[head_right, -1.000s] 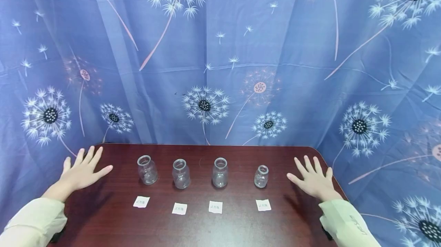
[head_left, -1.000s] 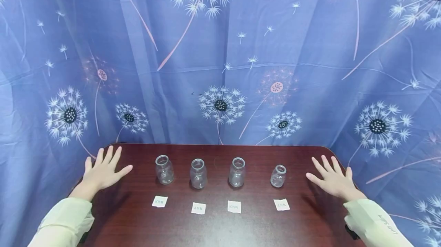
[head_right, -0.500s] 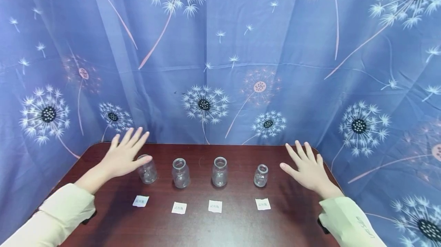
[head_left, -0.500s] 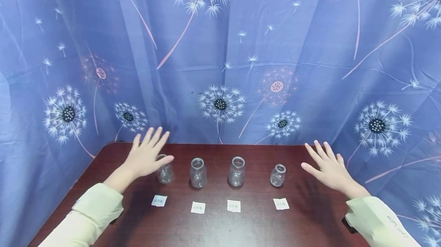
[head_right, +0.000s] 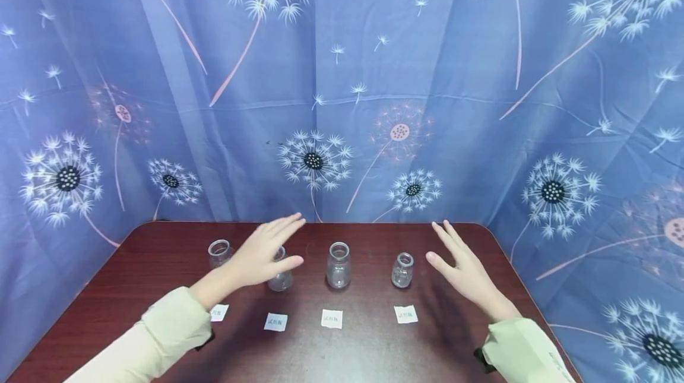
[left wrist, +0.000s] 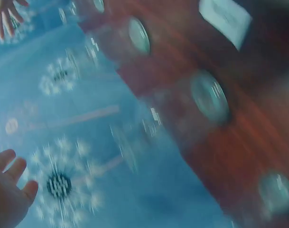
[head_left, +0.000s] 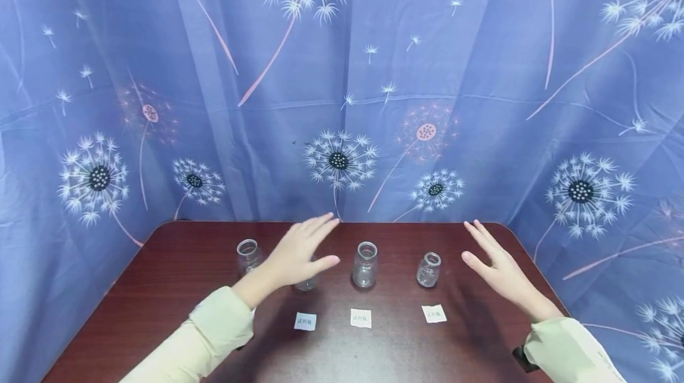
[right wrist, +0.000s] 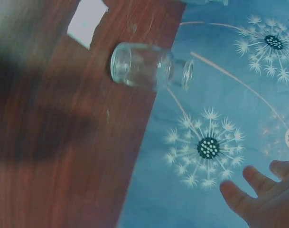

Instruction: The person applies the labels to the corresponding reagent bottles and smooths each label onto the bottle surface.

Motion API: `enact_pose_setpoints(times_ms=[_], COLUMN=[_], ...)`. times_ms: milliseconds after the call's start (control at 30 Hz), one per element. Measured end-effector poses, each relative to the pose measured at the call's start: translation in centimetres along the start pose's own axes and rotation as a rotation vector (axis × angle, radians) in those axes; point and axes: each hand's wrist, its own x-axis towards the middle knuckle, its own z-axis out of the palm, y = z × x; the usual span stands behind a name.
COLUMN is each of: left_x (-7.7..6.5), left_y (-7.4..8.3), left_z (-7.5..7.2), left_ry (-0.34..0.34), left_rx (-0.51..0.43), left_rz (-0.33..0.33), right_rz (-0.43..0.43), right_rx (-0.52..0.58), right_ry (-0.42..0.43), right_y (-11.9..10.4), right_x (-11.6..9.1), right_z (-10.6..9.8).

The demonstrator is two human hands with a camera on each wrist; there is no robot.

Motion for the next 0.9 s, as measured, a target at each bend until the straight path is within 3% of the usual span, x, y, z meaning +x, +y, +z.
enact_pose_setpoints(times_ms=[167,300,433,567,733,900], left_x=[1.4,2.1,2.6,3.2,3.8,4.3], left_y=[2.9,4.9,6.4,7.5,8.7,9.7], left_z=[2.7,4.9,7.0,9.3,11.8,14.0], left_ry=[-0.043,-0.133,-0.217,-0.287,-0.346,-0.368], left_rx=[-0.1,-0.148,-0.232,-0.329,-0.445,-0.524], left_rz=[0.031,0.04,0.023,-0.005,-0.065,-0.169], right_rz=[0.027,0.145,0.305,0.406,0.464,0.475], right_rx=[0.212,0.357,0.474,0.583,0.64,0.612], right_ry=[0.058,0.016,-0.055,-0.142,-0.306,-0.444], right_y=[0.6,1.3,2.2,3.2,4.0,4.7], right_x=[-0.5,-1.2,-1.8,-2.3,-2.5,-2.5], right_z=[1.3,2.6,3.6,4.0,4.3,5.3])
